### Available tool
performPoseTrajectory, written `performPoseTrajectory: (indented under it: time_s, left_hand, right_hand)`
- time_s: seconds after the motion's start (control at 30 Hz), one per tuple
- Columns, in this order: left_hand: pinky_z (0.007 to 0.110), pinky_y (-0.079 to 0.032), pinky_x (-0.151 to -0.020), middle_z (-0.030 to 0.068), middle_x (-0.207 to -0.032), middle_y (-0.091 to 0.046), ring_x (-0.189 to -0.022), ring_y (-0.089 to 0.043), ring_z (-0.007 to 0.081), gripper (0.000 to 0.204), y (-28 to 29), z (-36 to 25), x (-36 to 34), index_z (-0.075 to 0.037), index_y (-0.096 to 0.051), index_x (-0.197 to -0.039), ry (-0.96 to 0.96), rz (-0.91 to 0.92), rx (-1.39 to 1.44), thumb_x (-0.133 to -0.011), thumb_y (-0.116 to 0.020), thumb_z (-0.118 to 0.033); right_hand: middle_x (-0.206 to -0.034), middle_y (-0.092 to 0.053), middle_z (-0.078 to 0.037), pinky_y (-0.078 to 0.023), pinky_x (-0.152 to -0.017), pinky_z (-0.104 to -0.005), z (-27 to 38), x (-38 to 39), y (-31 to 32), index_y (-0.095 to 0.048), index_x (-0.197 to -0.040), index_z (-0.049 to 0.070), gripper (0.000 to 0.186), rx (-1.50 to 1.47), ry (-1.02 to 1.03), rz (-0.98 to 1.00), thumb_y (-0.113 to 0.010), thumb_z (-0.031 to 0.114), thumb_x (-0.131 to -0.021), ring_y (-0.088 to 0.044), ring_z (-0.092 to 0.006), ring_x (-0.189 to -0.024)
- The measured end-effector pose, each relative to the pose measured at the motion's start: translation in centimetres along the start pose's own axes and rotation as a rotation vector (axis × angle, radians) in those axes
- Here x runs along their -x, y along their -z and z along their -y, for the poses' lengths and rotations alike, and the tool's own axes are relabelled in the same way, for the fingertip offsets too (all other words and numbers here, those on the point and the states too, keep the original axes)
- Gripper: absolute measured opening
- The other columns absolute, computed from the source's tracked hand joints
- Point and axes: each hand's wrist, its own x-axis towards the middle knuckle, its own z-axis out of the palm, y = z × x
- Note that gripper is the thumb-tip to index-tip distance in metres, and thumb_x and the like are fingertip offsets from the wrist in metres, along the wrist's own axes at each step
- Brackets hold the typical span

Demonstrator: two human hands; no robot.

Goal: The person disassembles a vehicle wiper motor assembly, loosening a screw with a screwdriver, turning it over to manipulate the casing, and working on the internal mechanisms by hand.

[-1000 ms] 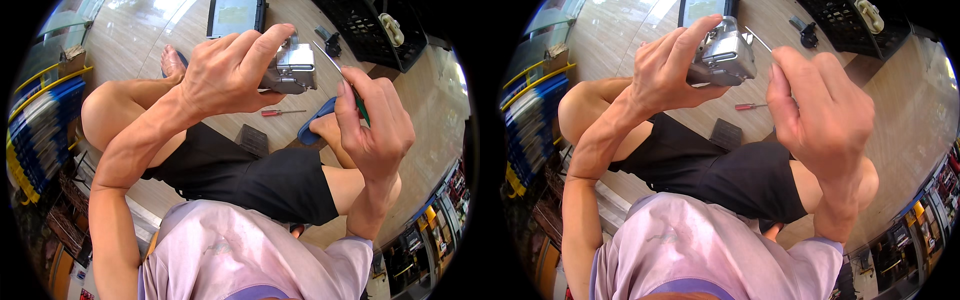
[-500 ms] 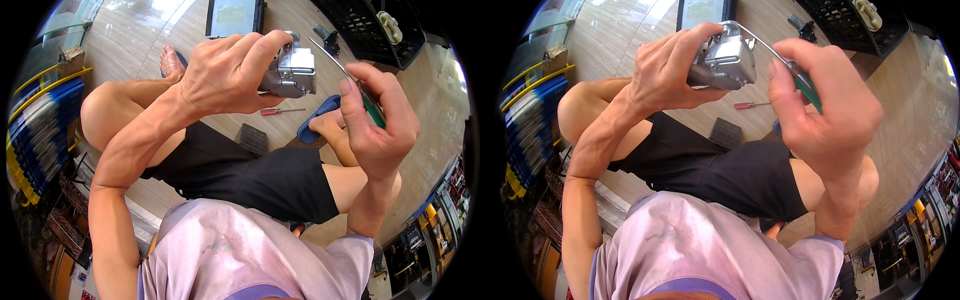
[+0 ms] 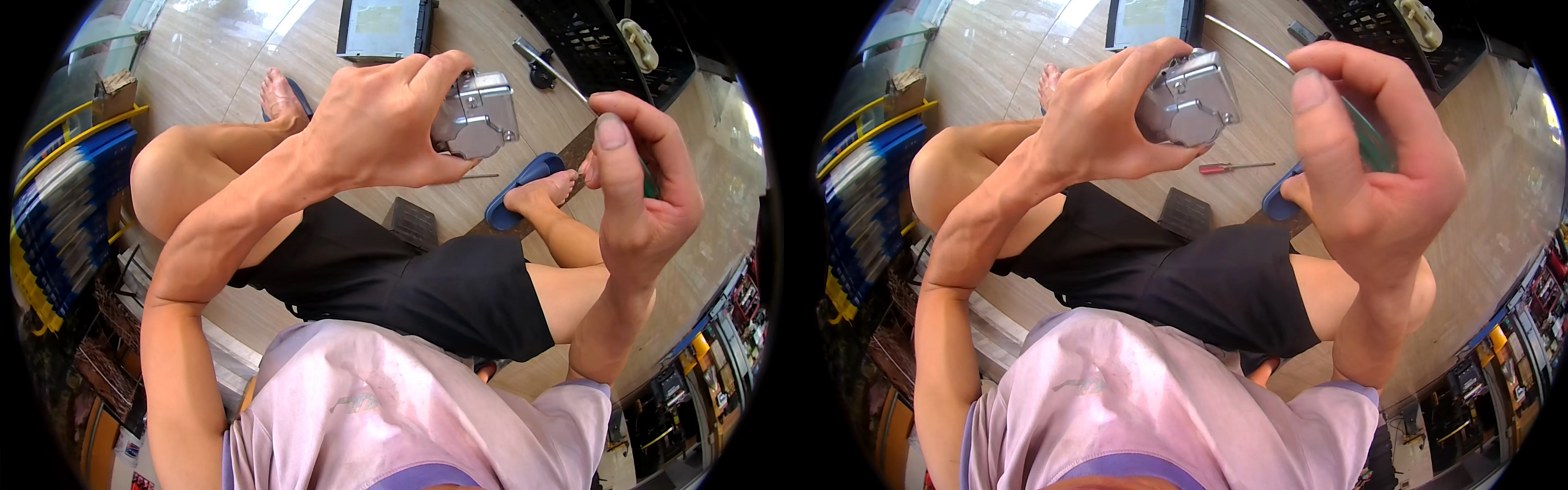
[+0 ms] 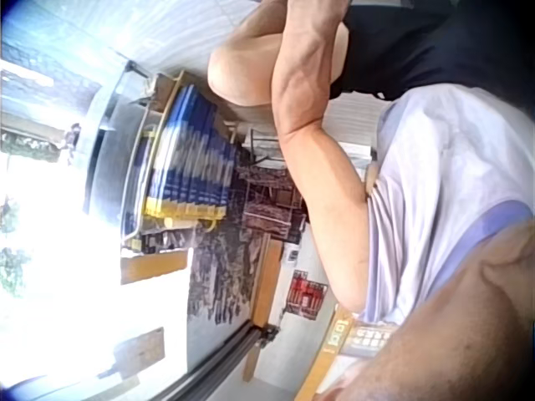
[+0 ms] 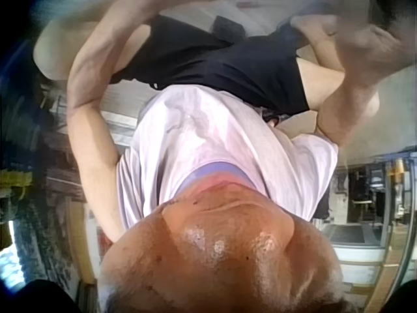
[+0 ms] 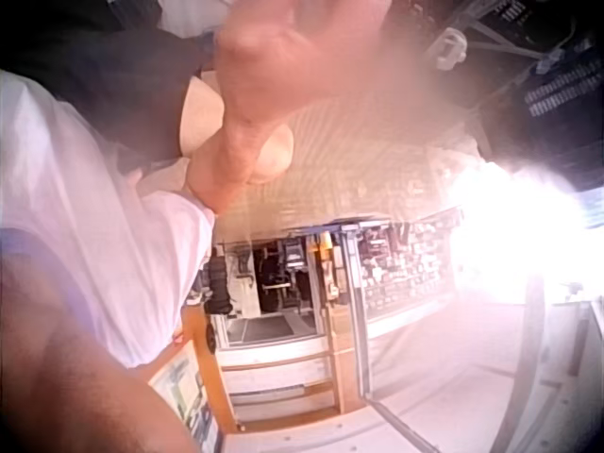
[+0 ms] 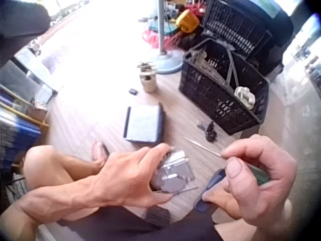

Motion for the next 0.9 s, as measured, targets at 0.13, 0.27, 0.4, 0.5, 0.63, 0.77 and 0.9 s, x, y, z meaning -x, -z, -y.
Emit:
performPoseTrajectory:
  time_s: [0.13,0.27,0.4,0.5,0.63,0.77,0.9]
  left_hand:
    - [0.039,-0.056,-0.074,0.0155,-0.093,-0.072,-0.084,-0.073,0.0318,0.076,0.2,-0.4,-0.2,-0.006,-0.06,-0.127,0.207,0.12,0.027,-0.063,-0.089,-0.035]
    - [0.044,-0.053,-0.082,0.0159,-0.092,-0.074,-0.087,-0.073,0.0334,0.078,0.3,-0.5,0.0,-0.005,-0.062,-0.127,0.339,0.221,0.086,-0.063,-0.087,-0.04]
    - [0.045,-0.049,-0.088,0.0161,-0.093,-0.075,-0.089,-0.073,0.0321,0.079,0.7,-0.9,-0.3,-0.004,-0.063,-0.128,0.413,0.252,0.141,-0.063,-0.087,-0.042]
    - [0.046,-0.045,-0.092,0.0157,-0.094,-0.075,-0.09,-0.073,0.0304,0.082,0.8,-0.7,-0.3,-0.004,-0.063,-0.13,0.494,0.28,0.24,-0.063,-0.087,-0.045]
    - [0.04,-0.051,-0.088,0.0168,-0.093,-0.075,-0.088,-0.074,0.0272,0.082,0.6,-0.2,-0.3,0.0,-0.063,-0.129,0.475,0.247,0.22,-0.063,-0.086,-0.044]
    - [0.034,-0.056,-0.082,0.0183,-0.093,-0.074,-0.085,-0.074,0.0256,0.081,0.7,-0.1,-0.4,0.004,-0.063,-0.127,0.435,0.239,0.176,-0.064,-0.086,-0.042]
    - [0.034,-0.056,-0.082,0.0188,-0.093,-0.074,-0.085,-0.074,0.0259,0.081,0.5,0.1,-0.4,0.005,-0.063,-0.127,0.445,0.257,0.187,-0.065,-0.086,-0.042]
  right_hand:
    - [-0.088,-0.066,-0.002,-0.047,-0.066,-0.0178,0.8,0.4,-0.4,-0.07,-0.107,-0.002,0.018,0.033,-0.035,-0.002,-0.074,0.003,-0.091,-0.059,-0.0054,-0.072]
    - [-0.092,-0.069,-0.004,-0.049,-0.07,-0.0181,0.8,0.5,-0.5,-0.07,-0.106,-0.003,0.019,0.014,-0.012,0.02,-0.076,0.001,-0.088,-0.062,-0.0059,-0.079]
    - [-0.092,-0.069,-0.003,-0.049,-0.07,-0.0185,0.9,0.4,-0.4,-0.07,-0.103,-0.003,0.016,0.03,0.02,0.042,-0.076,0.0,-0.089,-0.062,-0.0061,-0.079]
    - [-0.089,-0.068,-0.003,-0.048,-0.068,-0.019,0.9,0.3,-0.5,-0.069,-0.101,-0.003,0.012,0.0,-0.086,0.107,-0.074,0.001,-0.09,-0.06,-0.0059,-0.077]
    - [-0.086,-0.067,-0.002,-0.048,-0.067,-0.019,0.1,0.1,-0.8,-0.069,-0.099,-0.002,0.01,0.09,0.034,0.121,-0.073,0.002,-0.091,-0.059,-0.0054,-0.076]
    - [-0.084,-0.067,-0.001,-0.048,-0.065,-0.0193,0.2,0.1,-0.7,-0.069,-0.099,-0.002,0.009,0.123,0.051,0.116,-0.073,0.004,-0.092,-0.06,-0.0052,-0.073]
    - [-0.083,-0.067,-0.001,-0.048,-0.063,-0.0188,0.3,0.2,-0.9,-0.07,-0.097,-0.002,0.011,0.111,0.022,0.09,-0.075,0.005,-0.091,-0.06,-0.0048,-0.072]
